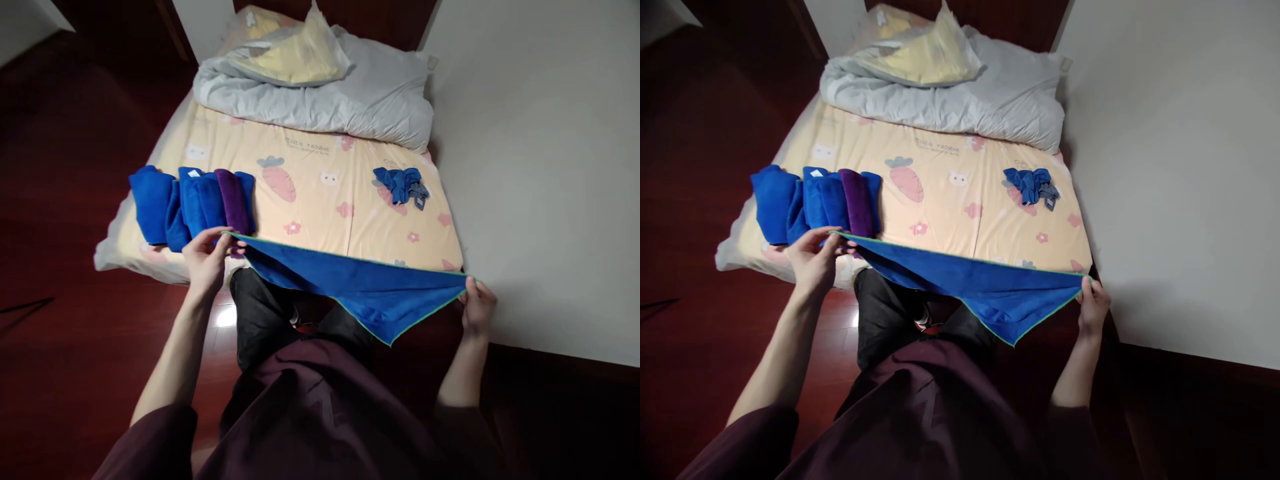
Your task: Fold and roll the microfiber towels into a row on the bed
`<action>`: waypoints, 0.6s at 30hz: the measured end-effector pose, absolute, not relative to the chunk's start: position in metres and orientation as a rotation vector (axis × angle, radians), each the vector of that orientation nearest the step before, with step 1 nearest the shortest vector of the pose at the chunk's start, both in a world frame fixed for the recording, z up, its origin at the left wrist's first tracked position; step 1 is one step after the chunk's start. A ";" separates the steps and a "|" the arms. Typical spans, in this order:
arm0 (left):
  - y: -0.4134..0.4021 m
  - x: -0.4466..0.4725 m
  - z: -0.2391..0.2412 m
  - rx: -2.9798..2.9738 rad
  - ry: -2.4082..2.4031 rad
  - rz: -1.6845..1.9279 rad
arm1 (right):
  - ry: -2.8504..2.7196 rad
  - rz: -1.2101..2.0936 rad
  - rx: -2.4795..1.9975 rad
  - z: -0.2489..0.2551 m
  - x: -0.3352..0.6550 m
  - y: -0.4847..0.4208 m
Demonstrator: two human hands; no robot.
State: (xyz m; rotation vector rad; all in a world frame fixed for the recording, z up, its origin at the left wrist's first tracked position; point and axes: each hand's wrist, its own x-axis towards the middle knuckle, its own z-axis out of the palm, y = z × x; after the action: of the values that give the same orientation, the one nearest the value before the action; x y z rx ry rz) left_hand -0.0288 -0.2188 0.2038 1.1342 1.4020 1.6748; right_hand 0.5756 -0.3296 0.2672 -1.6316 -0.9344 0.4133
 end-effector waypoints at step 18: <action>-0.270 -0.069 0.289 1.260 1.724 1.882 | -0.871 0.669 -1.428 0.290 0.583 -0.325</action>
State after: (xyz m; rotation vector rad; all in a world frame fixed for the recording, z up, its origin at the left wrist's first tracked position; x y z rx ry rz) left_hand -0.0694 -0.2696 0.2886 1.2604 1.7240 1.8817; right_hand 0.5835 -0.3247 0.2903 -1.4279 -0.8707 0.6691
